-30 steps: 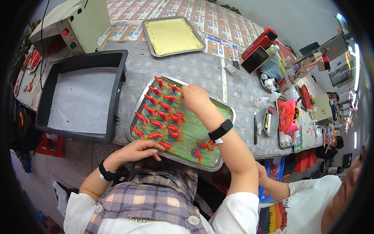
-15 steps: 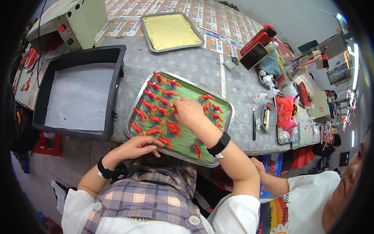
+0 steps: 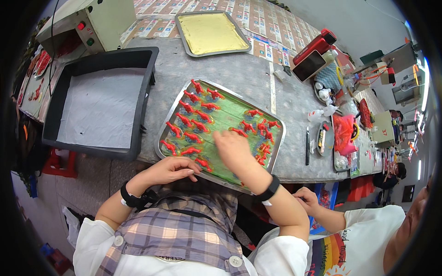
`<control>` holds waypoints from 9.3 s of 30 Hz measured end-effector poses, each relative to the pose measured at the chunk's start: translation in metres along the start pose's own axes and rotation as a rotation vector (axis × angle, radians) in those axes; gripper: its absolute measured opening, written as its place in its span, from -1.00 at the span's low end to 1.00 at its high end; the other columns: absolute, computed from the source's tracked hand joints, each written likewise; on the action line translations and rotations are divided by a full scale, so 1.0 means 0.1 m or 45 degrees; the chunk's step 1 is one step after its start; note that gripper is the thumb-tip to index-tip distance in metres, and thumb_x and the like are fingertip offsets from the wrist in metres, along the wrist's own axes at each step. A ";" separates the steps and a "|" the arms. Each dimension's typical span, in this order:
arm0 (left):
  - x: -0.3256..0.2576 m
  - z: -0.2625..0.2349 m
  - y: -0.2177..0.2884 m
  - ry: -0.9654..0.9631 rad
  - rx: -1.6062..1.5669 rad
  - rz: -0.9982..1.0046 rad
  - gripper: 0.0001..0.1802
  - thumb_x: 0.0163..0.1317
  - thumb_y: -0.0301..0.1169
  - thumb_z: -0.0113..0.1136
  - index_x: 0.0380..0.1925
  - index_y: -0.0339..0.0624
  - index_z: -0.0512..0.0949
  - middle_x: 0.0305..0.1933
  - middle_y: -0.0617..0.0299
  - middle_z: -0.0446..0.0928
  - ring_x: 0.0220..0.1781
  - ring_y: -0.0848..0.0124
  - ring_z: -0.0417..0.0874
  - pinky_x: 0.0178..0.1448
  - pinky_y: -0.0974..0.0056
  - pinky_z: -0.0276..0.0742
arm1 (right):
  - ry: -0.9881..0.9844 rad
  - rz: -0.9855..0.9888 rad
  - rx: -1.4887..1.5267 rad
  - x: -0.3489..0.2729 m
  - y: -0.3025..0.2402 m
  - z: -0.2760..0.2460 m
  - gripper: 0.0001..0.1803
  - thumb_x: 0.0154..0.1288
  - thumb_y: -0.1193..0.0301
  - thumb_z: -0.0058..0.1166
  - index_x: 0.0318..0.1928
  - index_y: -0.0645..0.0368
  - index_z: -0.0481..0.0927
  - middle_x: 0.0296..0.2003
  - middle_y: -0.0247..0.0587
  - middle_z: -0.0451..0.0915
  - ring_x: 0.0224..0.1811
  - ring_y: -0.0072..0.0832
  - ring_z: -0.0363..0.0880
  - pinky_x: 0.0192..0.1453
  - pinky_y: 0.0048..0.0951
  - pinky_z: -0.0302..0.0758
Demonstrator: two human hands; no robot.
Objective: Assembling, inspecting, and packaging small red plastic pieces at a manufacturing facility.
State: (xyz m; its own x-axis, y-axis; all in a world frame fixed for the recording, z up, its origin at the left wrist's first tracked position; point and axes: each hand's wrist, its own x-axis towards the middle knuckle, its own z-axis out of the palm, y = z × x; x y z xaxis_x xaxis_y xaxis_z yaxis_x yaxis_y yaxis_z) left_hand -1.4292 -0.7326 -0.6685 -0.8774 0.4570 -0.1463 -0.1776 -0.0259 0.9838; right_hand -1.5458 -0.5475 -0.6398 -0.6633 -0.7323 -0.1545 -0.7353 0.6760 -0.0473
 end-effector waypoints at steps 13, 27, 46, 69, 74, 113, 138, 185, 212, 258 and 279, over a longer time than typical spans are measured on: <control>-0.31 -0.18 -0.07 -0.107 -0.108 0.022 -0.72 0.22 -0.27 0.02 -0.44 -0.26 0.57 -0.28 0.19 0.58 -0.15 0.47 0.54 -0.01 0.38 0.39 | 0.128 -0.378 0.025 -0.12 -0.39 -0.10 -0.84 -0.03 0.44 0.00 -0.35 0.10 0.40 -0.50 -0.23 0.42 -0.46 -0.34 0.52 -0.47 -0.39 0.45; -0.29 -0.21 -0.11 -0.010 -0.157 -0.014 -0.72 0.23 -0.27 0.01 -0.41 -0.27 0.57 -0.30 0.24 0.59 -0.17 0.52 0.54 -0.02 0.39 0.39 | 0.149 -0.284 0.006 0.15 -0.07 -0.18 -0.79 -0.06 0.36 0.17 -0.38 0.10 0.47 -0.38 -0.24 0.41 -0.29 -0.30 0.45 -0.25 -0.33 0.43; -0.24 -0.25 -0.14 0.002 -0.306 -0.169 -0.70 0.25 -0.32 -0.02 -0.36 -0.37 0.55 -0.33 0.15 0.58 -0.23 0.45 0.57 -0.04 0.37 0.43 | 0.257 -0.237 0.011 1.18 0.10 -0.55 -0.79 0.02 0.49 -0.02 -0.26 0.07 0.53 -0.33 -0.15 0.48 -0.20 -0.22 0.49 -0.21 -0.27 0.47; -0.26 -0.24 -0.19 0.012 -0.299 -0.115 -0.64 0.24 -0.24 0.00 -0.37 -0.38 0.54 -0.36 0.15 0.58 -0.26 0.47 0.59 -0.11 0.41 0.45 | 0.309 -0.637 0.252 0.95 -0.48 -0.44 -0.81 -0.05 0.52 0.04 -0.32 0.13 0.52 -0.31 -0.21 0.49 -0.20 -0.26 0.44 -0.10 -0.30 0.40; -0.27 -0.23 -0.17 0.009 -0.281 -0.096 -0.65 0.25 -0.24 -0.01 -0.37 -0.38 0.54 -0.35 0.13 0.58 -0.26 0.45 0.59 -0.11 0.40 0.46 | 0.016 -0.521 0.088 0.81 -0.46 -0.20 -0.74 -0.05 0.47 0.10 -0.25 0.10 0.49 -0.39 -0.19 0.45 -0.21 -0.26 0.45 -0.09 -0.29 0.39; 0.25 0.00 -0.09 0.731 0.195 -0.174 -0.69 0.24 -0.28 -0.04 -0.53 -0.31 0.43 -0.54 0.17 0.48 -0.51 0.37 0.60 -0.44 0.44 0.49 | 0.935 1.031 1.548 -1.87 1.96 0.44 -0.68 0.20 0.44 -0.04 -0.02 0.19 0.42 -0.39 -0.29 0.52 -0.36 -0.62 0.50 -0.34 -0.59 0.42; 0.30 -0.24 -0.36 1.207 0.281 0.204 -0.68 0.31 -0.23 -0.13 -0.53 -0.16 0.43 -0.75 0.47 0.19 -0.77 0.74 0.11 -0.71 0.58 -0.07 | 0.952 1.482 0.846 -2.73 2.89 0.45 -0.74 0.04 0.33 0.07 -0.24 0.18 0.55 -0.54 -0.12 0.55 -0.45 -0.30 0.54 -0.32 -0.37 0.42; 0.26 -0.54 -0.80 1.475 0.318 0.253 -0.62 0.31 -0.19 -0.15 -0.68 -0.06 0.30 -0.74 0.47 0.13 -0.74 0.69 0.10 -0.68 0.52 -0.03 | 1.408 0.579 0.782 -3.29 3.47 -3.07 -0.74 0.23 0.27 -0.04 -0.18 0.14 0.55 -0.42 -0.32 0.58 -0.40 -0.64 0.53 -0.29 -0.61 0.44; 1.17 1.23 0.73 2.459 0.338 -0.641 -0.57 0.27 -0.22 -0.03 -0.36 -0.50 0.50 -0.63 0.29 0.39 -0.61 0.50 0.17 -0.55 0.37 0.17 | 0.494 1.476 -0.221 0.49 7.75 -2.36 -0.77 0.16 0.44 -0.13 -0.31 0.15 0.62 -0.27 -0.10 0.60 -0.19 -0.26 0.59 -0.23 -0.35 0.54; 1.36 0.70 1.12 2.165 0.317 -0.552 -0.60 0.27 -0.24 -0.03 -0.45 -0.47 0.49 -0.64 0.34 0.35 -0.60 0.52 0.15 -0.54 0.40 0.15 | 0.726 1.356 -0.613 0.55 7.67 -2.39 -0.86 0.13 0.46 -0.15 -0.34 0.28 0.30 -0.52 -0.01 0.59 -0.46 -0.26 0.63 -0.45 -0.33 0.56; 2.34 1.07 1.80 0.954 0.322 -0.044 -0.67 0.19 -0.39 -0.07 -0.71 -0.30 0.44 -0.75 0.31 0.35 -0.61 0.54 0.35 -0.49 0.44 0.24 | 1.348 0.958 0.764 -2.19 4.18 -3.43 -0.93 0.30 0.49 -0.22 -0.32 0.23 0.25 -0.42 -0.12 0.52 -0.66 -0.63 0.46 -0.62 -0.70 0.28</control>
State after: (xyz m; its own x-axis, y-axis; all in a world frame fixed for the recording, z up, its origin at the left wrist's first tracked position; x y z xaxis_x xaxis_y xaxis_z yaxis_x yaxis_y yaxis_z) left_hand -1.6189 -0.5350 -0.5149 -0.9557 -0.2690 -0.1195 -0.1821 0.2214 0.9580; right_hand -1.7556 -0.1332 -0.2874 -0.8476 0.2752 0.4538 -0.1765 0.6603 -0.7300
